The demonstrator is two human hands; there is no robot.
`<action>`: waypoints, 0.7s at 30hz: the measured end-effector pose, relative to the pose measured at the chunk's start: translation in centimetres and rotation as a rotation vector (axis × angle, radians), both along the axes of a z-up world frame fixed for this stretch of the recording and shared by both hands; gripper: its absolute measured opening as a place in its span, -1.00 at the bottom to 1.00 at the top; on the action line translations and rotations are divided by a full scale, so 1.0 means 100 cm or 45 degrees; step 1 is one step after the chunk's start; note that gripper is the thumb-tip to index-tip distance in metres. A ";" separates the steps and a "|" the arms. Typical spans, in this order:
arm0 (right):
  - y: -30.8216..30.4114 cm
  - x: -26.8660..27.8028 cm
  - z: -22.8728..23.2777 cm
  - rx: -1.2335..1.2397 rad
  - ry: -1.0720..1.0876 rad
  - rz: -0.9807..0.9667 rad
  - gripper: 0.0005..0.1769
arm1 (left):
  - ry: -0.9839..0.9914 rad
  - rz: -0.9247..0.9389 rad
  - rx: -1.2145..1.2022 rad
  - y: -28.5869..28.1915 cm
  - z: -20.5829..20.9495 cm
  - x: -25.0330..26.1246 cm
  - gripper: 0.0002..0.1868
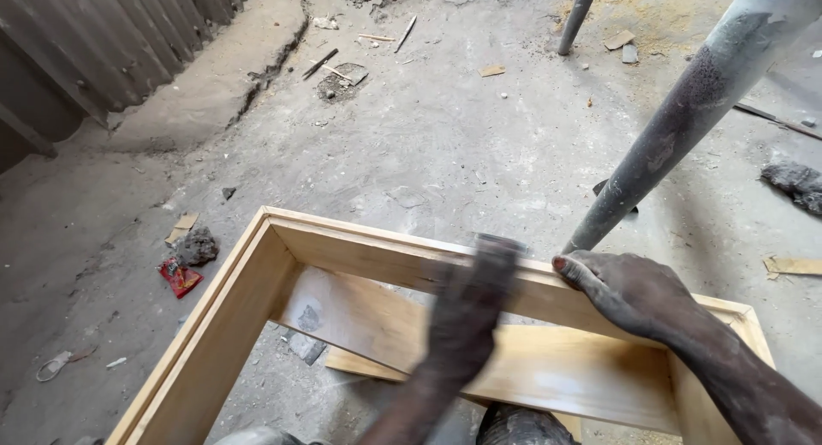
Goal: Sanding and filling a wooden furniture frame to smooth the surface.
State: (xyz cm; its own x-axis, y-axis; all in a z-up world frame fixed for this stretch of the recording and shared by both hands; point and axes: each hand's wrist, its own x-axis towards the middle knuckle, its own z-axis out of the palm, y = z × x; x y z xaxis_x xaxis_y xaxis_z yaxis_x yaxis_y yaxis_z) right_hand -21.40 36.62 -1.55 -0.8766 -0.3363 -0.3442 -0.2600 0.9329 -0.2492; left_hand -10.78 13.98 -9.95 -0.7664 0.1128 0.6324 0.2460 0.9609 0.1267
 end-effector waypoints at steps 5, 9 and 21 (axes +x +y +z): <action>-0.023 0.015 0.026 0.119 -0.004 0.010 -0.26 | 0.158 0.336 0.114 -0.041 0.019 0.002 -0.06; -0.025 0.012 0.023 0.170 -0.005 -0.001 -0.28 | 0.034 0.095 0.259 0.019 0.012 -0.004 0.01; -0.021 0.001 0.017 0.226 0.033 0.164 -0.19 | 0.108 0.084 0.350 0.020 0.013 -0.004 -0.03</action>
